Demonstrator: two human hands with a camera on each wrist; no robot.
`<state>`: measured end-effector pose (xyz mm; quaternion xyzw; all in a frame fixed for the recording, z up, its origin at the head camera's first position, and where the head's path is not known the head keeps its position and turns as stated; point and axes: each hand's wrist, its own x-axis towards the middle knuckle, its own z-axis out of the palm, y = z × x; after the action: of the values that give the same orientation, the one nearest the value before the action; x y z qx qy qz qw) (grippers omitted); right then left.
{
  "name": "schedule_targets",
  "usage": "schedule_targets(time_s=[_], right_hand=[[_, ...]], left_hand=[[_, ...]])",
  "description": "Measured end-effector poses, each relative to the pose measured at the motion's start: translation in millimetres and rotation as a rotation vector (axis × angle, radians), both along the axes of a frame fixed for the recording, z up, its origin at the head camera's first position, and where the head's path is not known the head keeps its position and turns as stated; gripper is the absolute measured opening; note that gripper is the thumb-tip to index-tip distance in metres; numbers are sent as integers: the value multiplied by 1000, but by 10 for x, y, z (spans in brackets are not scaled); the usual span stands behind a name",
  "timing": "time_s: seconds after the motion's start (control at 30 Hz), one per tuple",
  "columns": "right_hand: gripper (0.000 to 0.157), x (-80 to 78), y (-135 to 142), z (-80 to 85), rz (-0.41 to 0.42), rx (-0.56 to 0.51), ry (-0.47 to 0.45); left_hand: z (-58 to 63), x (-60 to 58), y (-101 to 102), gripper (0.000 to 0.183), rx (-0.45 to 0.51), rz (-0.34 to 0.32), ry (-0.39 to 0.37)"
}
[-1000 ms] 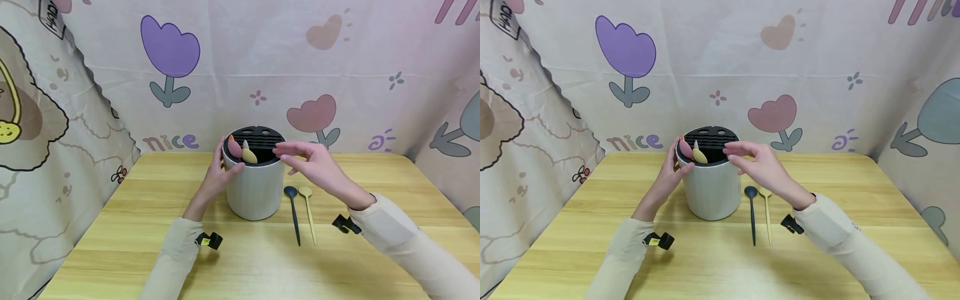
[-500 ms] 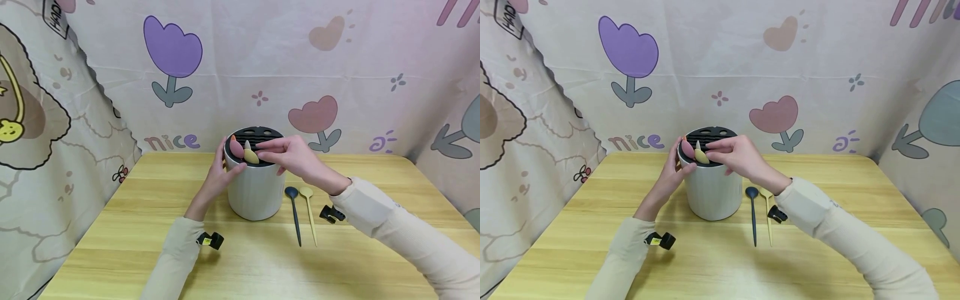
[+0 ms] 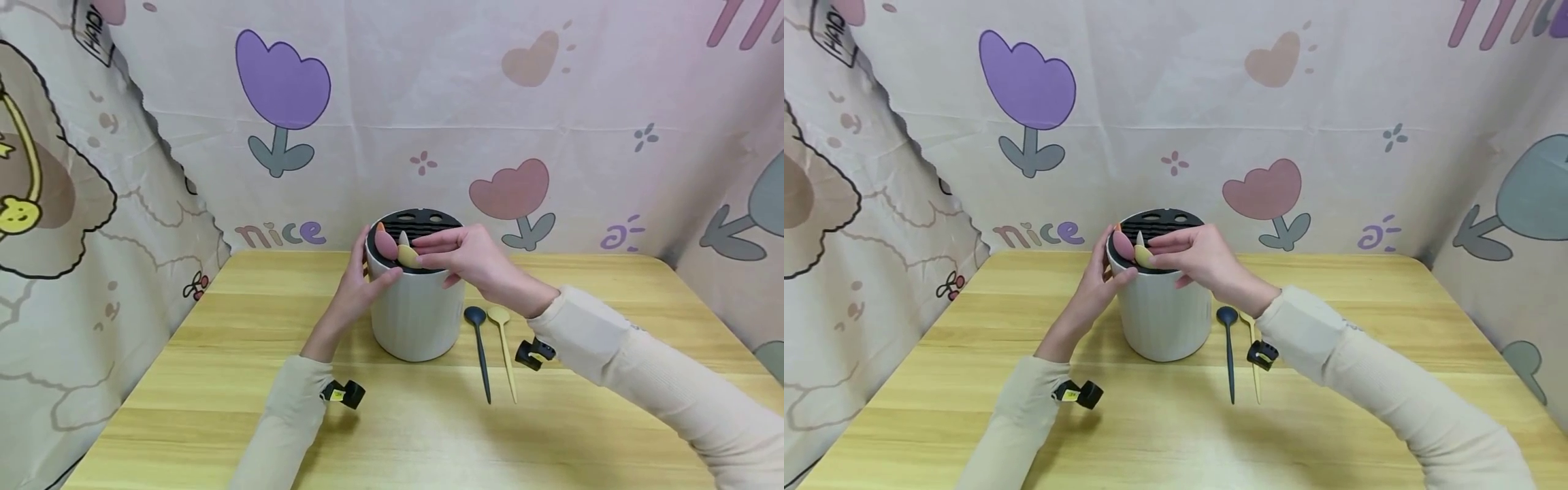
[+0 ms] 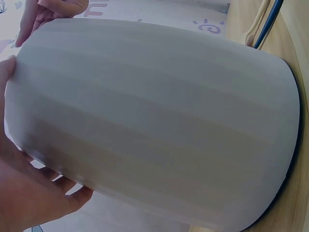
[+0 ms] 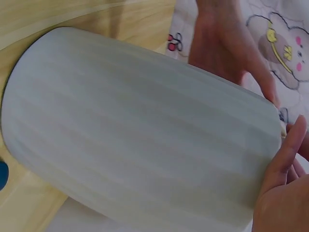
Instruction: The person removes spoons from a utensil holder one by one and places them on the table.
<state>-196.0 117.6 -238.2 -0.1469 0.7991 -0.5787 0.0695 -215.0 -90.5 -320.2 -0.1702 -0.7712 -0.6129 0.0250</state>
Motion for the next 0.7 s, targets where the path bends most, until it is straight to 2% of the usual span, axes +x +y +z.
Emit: schedule_targets(time_s=[0.3,0.7], right_hand=[[28,21,-39,22,-15,112,61],[28,-35,89,38,-16,76,92]], left_hand=[[-18,6,-12,93,-1,14,-13],[-20,-11,-14,95,-2,10,-2]])
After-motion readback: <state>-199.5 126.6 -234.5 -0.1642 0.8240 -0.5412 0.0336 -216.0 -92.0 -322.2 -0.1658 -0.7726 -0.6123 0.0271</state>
